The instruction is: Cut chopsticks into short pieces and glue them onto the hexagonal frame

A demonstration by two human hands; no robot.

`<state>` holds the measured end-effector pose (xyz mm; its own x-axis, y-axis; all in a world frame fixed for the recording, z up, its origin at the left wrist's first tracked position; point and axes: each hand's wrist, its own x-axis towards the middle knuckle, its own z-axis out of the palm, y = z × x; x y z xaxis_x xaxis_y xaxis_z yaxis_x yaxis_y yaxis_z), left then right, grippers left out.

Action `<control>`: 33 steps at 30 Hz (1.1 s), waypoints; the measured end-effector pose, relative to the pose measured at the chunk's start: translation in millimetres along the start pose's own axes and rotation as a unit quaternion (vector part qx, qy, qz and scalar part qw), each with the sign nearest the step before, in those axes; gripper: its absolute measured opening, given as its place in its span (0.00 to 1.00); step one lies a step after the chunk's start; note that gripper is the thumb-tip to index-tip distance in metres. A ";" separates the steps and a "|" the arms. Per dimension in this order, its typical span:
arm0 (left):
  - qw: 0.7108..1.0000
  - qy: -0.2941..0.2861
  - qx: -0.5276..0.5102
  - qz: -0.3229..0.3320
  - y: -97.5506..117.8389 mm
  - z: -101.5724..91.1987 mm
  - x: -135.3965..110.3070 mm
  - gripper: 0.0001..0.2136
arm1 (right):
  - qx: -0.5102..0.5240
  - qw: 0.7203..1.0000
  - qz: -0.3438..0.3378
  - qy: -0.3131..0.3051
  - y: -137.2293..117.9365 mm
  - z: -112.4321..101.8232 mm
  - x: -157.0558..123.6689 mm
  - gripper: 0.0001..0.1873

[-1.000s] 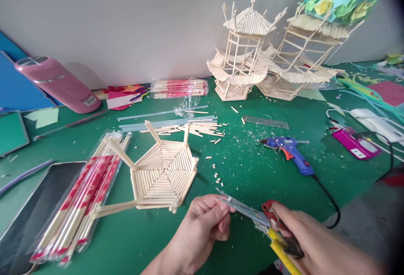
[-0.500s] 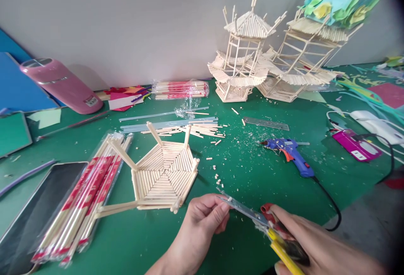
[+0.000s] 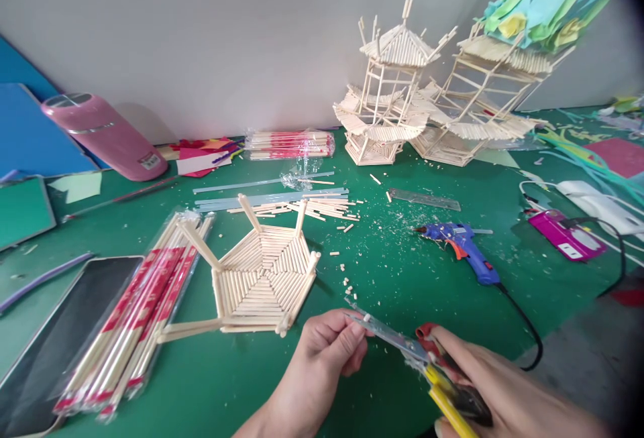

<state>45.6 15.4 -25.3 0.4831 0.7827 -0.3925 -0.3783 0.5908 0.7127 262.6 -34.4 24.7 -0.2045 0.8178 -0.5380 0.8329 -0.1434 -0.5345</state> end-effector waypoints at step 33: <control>0.998 0.020 0.064 0.007 2.7 2.4 0.1 0.13 | 0.033 0.998 0.042 0.026 -29.2 -10.8 4.2 0.07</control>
<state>46.6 16.5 -22.0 0.4457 0.7992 -0.4031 -0.2798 0.5522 0.7854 242.9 -20.7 45.1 -0.1074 0.8285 -0.5497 0.8098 -0.2478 -0.5317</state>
